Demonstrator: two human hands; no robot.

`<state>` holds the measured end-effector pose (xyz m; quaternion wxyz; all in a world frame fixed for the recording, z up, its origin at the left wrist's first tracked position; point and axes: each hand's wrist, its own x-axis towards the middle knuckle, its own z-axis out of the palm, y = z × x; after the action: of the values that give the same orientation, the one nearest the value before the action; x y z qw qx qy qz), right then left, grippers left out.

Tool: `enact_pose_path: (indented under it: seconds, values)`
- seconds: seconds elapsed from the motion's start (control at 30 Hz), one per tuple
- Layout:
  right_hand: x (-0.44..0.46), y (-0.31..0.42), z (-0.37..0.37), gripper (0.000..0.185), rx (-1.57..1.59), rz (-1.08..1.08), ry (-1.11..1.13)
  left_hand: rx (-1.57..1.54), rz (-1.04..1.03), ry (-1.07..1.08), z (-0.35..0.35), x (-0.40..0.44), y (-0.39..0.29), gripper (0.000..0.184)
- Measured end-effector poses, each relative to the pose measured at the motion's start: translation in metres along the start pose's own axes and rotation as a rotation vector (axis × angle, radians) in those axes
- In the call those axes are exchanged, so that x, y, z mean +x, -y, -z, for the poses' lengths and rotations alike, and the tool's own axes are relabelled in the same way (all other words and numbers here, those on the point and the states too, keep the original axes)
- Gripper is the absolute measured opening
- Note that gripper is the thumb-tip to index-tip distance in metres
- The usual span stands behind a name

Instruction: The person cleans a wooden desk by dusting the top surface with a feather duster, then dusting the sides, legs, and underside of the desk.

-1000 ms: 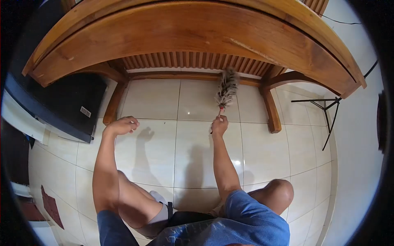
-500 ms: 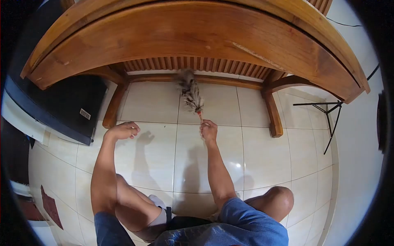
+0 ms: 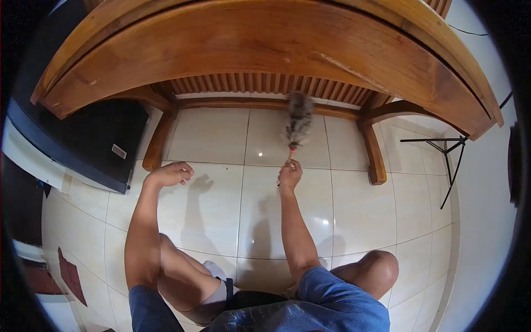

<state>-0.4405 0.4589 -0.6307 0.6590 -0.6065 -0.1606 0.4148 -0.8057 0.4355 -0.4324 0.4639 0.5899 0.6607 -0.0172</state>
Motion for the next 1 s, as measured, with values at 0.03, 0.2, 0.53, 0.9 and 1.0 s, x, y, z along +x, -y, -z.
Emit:
enact_pose_path:
  seconds: [0.03, 0.2, 0.53, 0.9, 1.0]
  values:
    - [-0.001, 0.002, -0.001, 0.015, -0.02, -0.02, 0.021, -0.019, -0.018, 0.01, 0.001, 0.0, -0.001, 0.039]
    - [-0.001, 0.008, 0.004, 0.019, -0.181, -0.108, 0.302, 0.036, 0.032, -0.008, 0.0, 0.0, 0.0, 0.037]
    - [-0.004, 0.013, 0.006, 0.016, -0.116, -0.174, 0.315, 0.081, 0.034, 0.033, 0.001, -0.006, -0.004, 0.039]
    - [0.001, 0.017, 0.012, 0.013, -0.136, -0.163, 0.275, -0.003, -0.019, 0.003, 0.001, -0.017, -0.004, 0.033]
    - [0.005, 0.01, 0.011, 0.013, -0.043, -0.085, 0.105, -0.052, -0.034, 0.017, 0.001, -0.018, -0.003, 0.033]
